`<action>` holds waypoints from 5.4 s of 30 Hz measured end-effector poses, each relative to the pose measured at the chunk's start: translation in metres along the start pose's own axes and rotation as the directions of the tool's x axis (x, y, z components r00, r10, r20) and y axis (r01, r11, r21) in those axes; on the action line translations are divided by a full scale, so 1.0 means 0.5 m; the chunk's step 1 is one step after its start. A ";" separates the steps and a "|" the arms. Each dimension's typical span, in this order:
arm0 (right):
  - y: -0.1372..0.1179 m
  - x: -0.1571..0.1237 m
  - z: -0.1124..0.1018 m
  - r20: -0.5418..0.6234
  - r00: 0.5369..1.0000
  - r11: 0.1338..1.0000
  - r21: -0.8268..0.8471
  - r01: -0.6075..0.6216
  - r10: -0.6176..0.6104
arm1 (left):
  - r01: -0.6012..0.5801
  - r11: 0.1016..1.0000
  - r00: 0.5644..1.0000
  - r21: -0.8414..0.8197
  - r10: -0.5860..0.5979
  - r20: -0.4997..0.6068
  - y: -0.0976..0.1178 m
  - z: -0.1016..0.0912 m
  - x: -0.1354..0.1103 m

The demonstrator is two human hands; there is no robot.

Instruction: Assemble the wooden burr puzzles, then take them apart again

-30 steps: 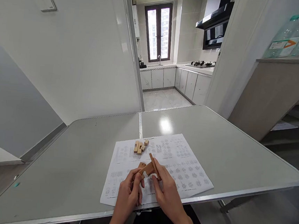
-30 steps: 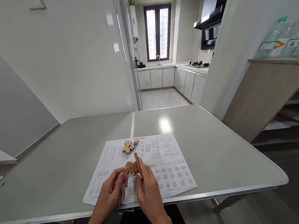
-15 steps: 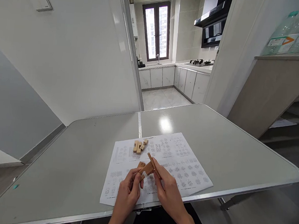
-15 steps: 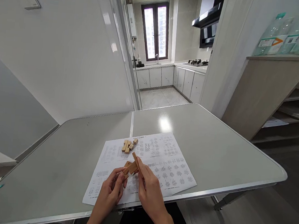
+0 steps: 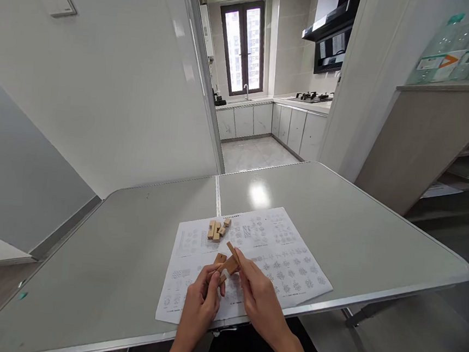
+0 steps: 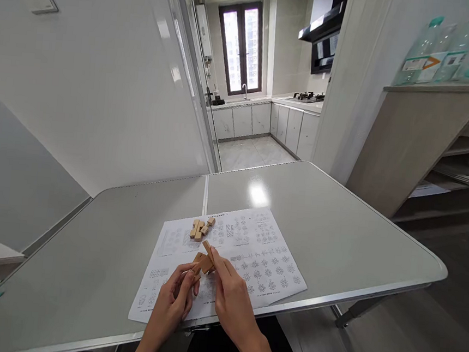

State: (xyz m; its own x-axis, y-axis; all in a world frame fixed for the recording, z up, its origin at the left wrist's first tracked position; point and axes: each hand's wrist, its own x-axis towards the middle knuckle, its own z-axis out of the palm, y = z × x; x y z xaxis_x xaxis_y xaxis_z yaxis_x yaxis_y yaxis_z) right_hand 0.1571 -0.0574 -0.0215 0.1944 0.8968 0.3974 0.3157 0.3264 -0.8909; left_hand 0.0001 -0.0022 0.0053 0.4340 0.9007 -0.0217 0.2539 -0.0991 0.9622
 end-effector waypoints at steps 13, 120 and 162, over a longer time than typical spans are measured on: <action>-0.009 0.002 -0.011 0.044 0.998 0.999 0.001 0.039 -0.039 | -0.018 1.000 1.000 -0.015 0.018 -0.001 -0.005 -0.001 0.000; -0.022 0.011 0.002 -0.042 0.993 0.993 -0.037 -0.112 0.110 | -0.106 0.971 0.918 -0.216 0.012 -0.397 -0.021 -0.011 0.008; -0.005 0.015 -0.030 0.196 0.962 0.801 0.536 -0.269 0.192 | -0.033 0.997 0.993 -0.069 0.041 0.111 -0.006 -0.006 -0.011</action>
State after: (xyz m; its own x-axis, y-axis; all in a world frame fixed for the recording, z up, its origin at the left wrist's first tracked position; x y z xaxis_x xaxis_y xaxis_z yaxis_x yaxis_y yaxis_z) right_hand 0.1716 -0.0559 -0.0133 0.0660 0.9836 0.1680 -0.2969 0.1801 -0.9378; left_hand -0.0054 -0.0055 0.0032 0.5372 0.8434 -0.0123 0.1794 -0.0999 0.9787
